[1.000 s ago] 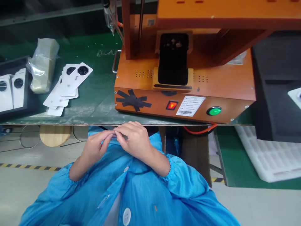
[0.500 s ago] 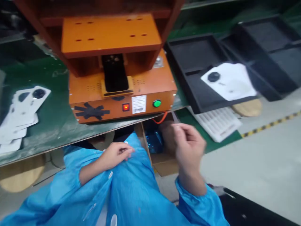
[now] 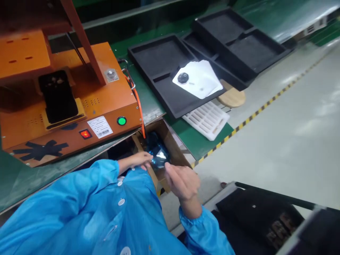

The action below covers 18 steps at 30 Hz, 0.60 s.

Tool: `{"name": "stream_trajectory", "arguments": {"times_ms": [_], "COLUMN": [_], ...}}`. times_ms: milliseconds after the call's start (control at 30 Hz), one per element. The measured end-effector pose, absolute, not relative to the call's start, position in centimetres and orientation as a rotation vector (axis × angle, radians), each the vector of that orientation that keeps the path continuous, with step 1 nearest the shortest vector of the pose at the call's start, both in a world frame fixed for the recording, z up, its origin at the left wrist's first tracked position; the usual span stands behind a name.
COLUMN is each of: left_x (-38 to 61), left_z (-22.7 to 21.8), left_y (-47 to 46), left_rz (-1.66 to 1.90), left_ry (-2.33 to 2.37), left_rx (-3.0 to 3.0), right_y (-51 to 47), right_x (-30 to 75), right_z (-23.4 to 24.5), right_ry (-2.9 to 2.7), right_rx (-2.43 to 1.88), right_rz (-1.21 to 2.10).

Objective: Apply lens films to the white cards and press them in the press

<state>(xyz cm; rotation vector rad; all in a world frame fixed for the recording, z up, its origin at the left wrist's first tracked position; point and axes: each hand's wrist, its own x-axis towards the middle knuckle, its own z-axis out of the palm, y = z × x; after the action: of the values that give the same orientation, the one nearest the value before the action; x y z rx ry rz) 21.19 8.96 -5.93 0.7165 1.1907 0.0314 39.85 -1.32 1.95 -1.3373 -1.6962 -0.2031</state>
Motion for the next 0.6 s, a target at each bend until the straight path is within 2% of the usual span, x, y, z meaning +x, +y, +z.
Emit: {"name": "stream_trajectory", "arguments": {"times_ms": [67, 133, 333, 500, 600], "left_x": [18.3, 14.9, 6.4, 3.2, 0.8], "left_z": [-3.9, -1.0, 7.3, 8.4, 7.8], "left_y": [7.0, 4.6, -1.3, -4.6, -6.4], "left_rz": [0.011, 0.071, 0.756, 1.030, 1.209], "left_ry": [1.103, 1.029, 1.084, 1.352, 1.511], "left_rx": [0.714, 0.701, 0.395, 0.417, 0.414], "right_y": [-0.4, 0.9, 5.4, 6.6, 5.4], "right_x": [39.4, 38.7, 32.8, 25.2, 21.1], "right_z": [2.5, 3.7, 6.0, 5.3, 5.0], "right_ry": [-1.996, -2.190, -2.606, -2.668, -2.313], "right_rx": [-1.022, -0.848, -0.490, -0.119, -0.237], "right_rz": [-0.279, -0.146, 0.438, 0.583, 0.535]}}
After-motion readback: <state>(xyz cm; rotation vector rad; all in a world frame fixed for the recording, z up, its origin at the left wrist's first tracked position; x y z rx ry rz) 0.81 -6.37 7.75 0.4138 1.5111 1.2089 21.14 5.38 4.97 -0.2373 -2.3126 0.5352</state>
